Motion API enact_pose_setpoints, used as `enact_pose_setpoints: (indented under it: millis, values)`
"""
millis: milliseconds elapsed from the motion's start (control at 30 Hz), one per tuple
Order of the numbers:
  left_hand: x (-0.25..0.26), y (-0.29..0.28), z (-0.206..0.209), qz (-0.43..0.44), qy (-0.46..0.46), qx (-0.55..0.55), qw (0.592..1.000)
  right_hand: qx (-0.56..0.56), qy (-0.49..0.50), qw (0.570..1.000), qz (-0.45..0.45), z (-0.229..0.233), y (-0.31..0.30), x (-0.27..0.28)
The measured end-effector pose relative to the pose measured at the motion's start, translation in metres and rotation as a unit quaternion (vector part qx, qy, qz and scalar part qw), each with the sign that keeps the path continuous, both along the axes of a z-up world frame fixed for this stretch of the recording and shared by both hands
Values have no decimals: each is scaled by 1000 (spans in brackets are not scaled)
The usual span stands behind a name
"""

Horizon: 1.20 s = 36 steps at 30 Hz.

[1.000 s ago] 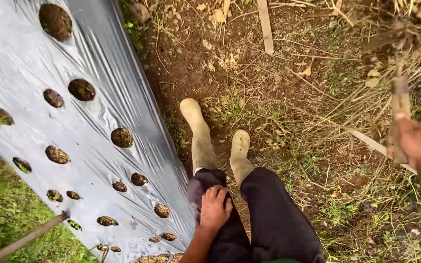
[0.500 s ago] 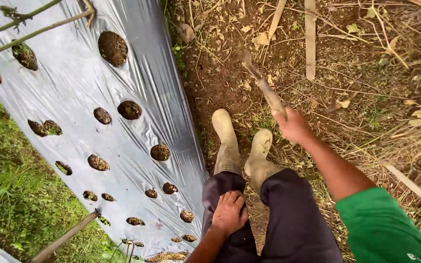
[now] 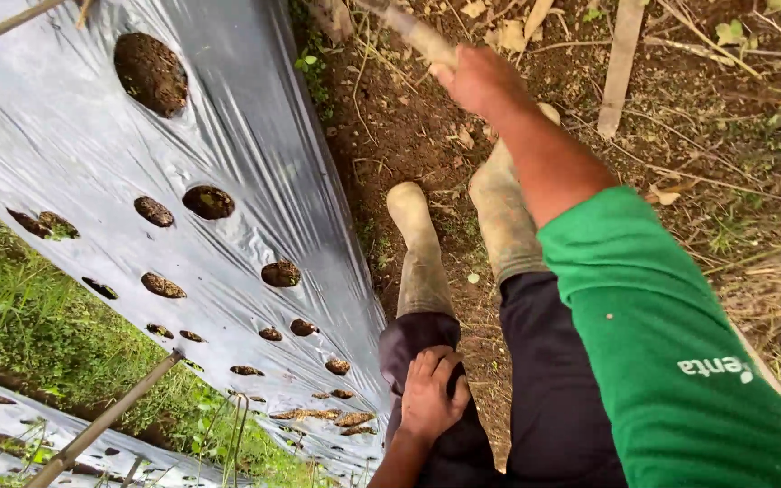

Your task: Clearing weeds and debris from a garden bed using a hand sickle and manual pulling.

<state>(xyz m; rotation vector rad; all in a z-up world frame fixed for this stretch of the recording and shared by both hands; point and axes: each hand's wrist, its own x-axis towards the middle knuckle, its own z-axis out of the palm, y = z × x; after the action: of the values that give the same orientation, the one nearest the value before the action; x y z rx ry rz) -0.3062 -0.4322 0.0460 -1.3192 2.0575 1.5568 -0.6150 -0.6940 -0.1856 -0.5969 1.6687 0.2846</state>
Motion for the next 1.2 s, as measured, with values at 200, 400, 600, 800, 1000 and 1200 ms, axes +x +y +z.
enact_pose_setpoints:
  millis: [200,400,600,800,1000,1200]
  values:
    - [-32,8,-23,-38,-14,-4,999,-20,96,995,9,29,95,-178]
    - [-41,-9,-27,-97,-59,25,993,20,197,979,42,86,195,-262]
    - [-69,-57,-42,-105,-52,-21,993,77,256,964,4,166,288,-340]
    - [-123,-117,-76,-94,-125,-23,987,23,287,942,-172,223,341,-343]
    - [-161,-160,-74,-103,-91,-94,986,67,170,960,-210,241,255,-260]
    - [-155,-201,-42,-146,-170,-116,968,-49,66,980,-184,204,109,-183]
